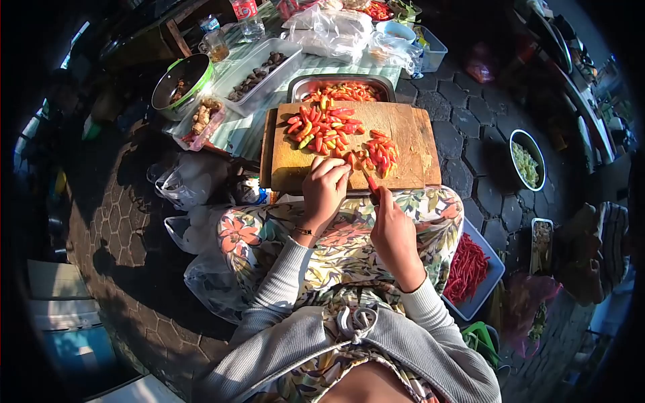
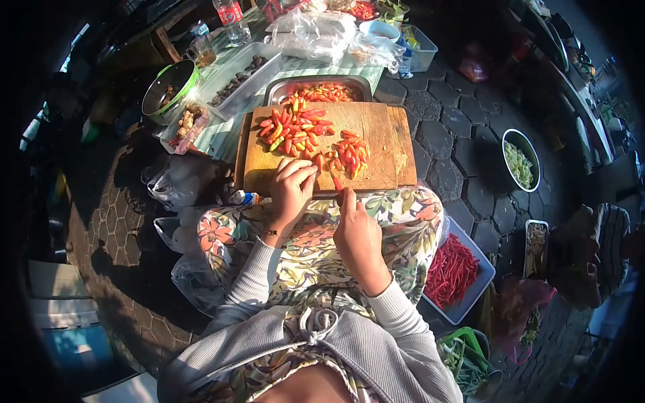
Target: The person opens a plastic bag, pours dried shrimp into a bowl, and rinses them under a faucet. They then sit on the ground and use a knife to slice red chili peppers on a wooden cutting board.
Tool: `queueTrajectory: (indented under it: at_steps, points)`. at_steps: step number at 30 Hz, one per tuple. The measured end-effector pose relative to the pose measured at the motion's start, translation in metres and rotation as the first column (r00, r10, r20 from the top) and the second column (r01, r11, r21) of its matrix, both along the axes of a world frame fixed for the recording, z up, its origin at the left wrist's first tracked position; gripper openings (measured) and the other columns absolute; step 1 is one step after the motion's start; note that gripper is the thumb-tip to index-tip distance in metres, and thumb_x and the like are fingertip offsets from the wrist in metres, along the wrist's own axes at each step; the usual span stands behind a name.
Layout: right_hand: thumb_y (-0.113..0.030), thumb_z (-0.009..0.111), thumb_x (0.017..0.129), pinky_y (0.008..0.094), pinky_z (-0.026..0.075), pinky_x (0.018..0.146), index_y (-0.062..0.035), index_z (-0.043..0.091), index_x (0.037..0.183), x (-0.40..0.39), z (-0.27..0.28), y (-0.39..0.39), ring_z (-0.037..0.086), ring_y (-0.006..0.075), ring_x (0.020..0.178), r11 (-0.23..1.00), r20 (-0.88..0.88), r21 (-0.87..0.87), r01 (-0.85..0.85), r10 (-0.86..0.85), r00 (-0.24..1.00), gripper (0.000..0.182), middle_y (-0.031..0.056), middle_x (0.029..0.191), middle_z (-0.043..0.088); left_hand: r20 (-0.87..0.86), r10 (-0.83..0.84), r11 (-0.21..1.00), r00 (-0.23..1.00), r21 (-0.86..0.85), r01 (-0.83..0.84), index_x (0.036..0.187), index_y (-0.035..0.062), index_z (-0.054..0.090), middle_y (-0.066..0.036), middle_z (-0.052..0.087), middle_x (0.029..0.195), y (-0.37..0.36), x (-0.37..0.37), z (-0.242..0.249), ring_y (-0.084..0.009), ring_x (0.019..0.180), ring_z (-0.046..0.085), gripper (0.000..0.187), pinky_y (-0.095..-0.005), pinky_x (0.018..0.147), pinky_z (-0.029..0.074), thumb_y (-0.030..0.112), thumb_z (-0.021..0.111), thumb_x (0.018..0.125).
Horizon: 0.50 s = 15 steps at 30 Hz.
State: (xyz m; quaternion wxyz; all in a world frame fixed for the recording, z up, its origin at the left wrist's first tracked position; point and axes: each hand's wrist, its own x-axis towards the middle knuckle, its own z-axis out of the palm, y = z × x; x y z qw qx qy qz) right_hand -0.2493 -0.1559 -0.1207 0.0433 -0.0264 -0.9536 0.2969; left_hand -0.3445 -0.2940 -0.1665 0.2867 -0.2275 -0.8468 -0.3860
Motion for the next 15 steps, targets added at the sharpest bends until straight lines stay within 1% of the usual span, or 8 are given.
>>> queueTrajectory:
  at_steps: [1, 3, 4, 6, 7, 9, 10, 15]
  points:
    - [-0.004, 0.046, 0.082, 0.047, 0.049, 0.056, 0.0035, 0.041, 0.117, 0.0, -0.001, -0.002, 0.06, 0.0407, 0.065, 1.0, 0.004, 0.0, 0.003, -0.003, 1.0, 0.037, 0.025, 0.079, 0.059, 0.008, -0.002, 1.0, 1.0, 0.001, 0.002, 0.08, 0.0034, 0.066, -0.006, 0.062, 0.083, 0.0, 0.0, 0.0, -0.0248, 0.078, 0.057, 0.009, -0.0331, 0.067, 0.049, 0.002, 0.066, 0.071]
    - [-0.003, 0.049, 0.078, 0.0463, 0.05, 0.054, 0.0006, 0.037, 0.13, -0.001, -0.002, -0.005, 0.061, 0.0394, 0.062, 0.997, 0.019, 0.071, 0.003, -0.004, 1.0, 0.054, 0.0247, 0.078, 0.059, 0.022, -0.005, 1.0, 1.0, 0.009, 0.005, 0.08, 0.0034, 0.066, -0.006, 0.062, 0.083, 0.0, 0.001, 0.001, -0.0248, 0.078, 0.058, 0.009, -0.0333, 0.067, 0.049, 0.002, 0.066, 0.071]
    - [-0.003, 0.049, 0.078, 0.0463, 0.05, 0.054, 0.0006, 0.037, 0.13, -0.001, 0.0, -0.006, 0.061, 0.0394, 0.062, 0.997, 0.022, 0.074, 0.006, -0.007, 1.0, 0.054, 0.0247, 0.078, 0.059, 0.019, 0.001, 1.0, 1.0, 0.013, -0.001, 0.079, 0.0032, 0.066, -0.006, 0.062, 0.082, 0.0, 0.001, 0.0, -0.0251, 0.078, 0.057, 0.009, -0.0335, 0.067, 0.049, 0.002, 0.066, 0.071]
    - [-0.002, 0.052, 0.074, 0.0439, 0.05, 0.052, -0.0039, 0.032, 0.138, -0.001, 0.006, -0.01, 0.062, 0.0359, 0.058, 0.987, 0.07, 0.159, -0.007, -0.004, 0.998, 0.067, 0.0221, 0.072, 0.058, 0.023, 0.008, 1.0, 1.0, 0.021, -0.008, 0.079, 0.003, 0.066, -0.006, 0.062, 0.082, 0.0, 0.001, -0.001, -0.0253, 0.078, 0.057, 0.009, -0.0338, 0.067, 0.048, 0.002, 0.066, 0.07]
    - [-0.002, 0.052, 0.074, 0.0439, 0.05, 0.052, -0.0039, 0.032, 0.138, -0.001, 0.005, -0.012, 0.062, 0.0359, 0.058, 0.987, 0.077, 0.161, -0.009, -0.003, 0.997, 0.067, 0.0221, 0.072, 0.058, 0.026, 0.007, 1.0, 1.0, 0.017, -0.007, 0.079, 0.0028, 0.066, -0.007, 0.062, 0.082, 0.0, 0.001, -0.001, -0.0257, 0.078, 0.057, 0.009, -0.0339, 0.067, 0.048, 0.002, 0.066, 0.07]
    - [-0.003, 0.053, 0.073, 0.041, 0.05, 0.049, -0.0065, 0.032, 0.139, 0.0, 0.004, -0.018, 0.061, 0.0323, 0.054, 0.968, 0.061, 0.251, -0.004, -0.012, 0.998, 0.069, 0.0191, 0.068, 0.057, 0.04, 0.009, 1.0, 0.999, 0.012, -0.009, 0.078, 0.0027, 0.065, -0.007, 0.062, 0.082, -0.001, 0.001, 0.0, -0.026, 0.078, 0.057, 0.009, -0.0341, 0.067, 0.048, 0.001, 0.066, 0.07]
    - [-0.004, 0.054, 0.073, 0.0382, 0.05, 0.048, -0.0054, 0.032, 0.139, 0.0, 0.008, -0.021, 0.061, 0.0297, 0.053, 0.954, 0.058, 0.301, -0.013, -0.005, 0.998, 0.07, 0.0163, 0.066, 0.057, 0.046, -0.002, 1.0, 0.999, 0.017, 0.002, 0.079, 0.0026, 0.065, -0.007, 0.062, 0.082, -0.001, 0.001, 0.002, -0.0262, 0.078, 0.057, 0.009, -0.0341, 0.067, 0.048, 0.001, 0.066, 0.069]
    - [-0.006, 0.056, 0.073, 0.0373, 0.05, 0.048, -0.0025, 0.031, 0.139, -0.006, 0.009, -0.032, 0.061, 0.0279, 0.054, 0.944, 0.123, 0.329, -0.023, -0.018, 0.992, 0.071, 0.0156, 0.067, 0.057, 0.046, -0.015, 0.999, 0.999, 0.032, 0.014, 0.079, 0.0019, 0.065, -0.008, 0.062, 0.08, 0.0, 0.001, 0.003, -0.0267, 0.076, 0.057, 0.01, -0.0345, 0.066, 0.048, 0.0, 0.065, 0.069]
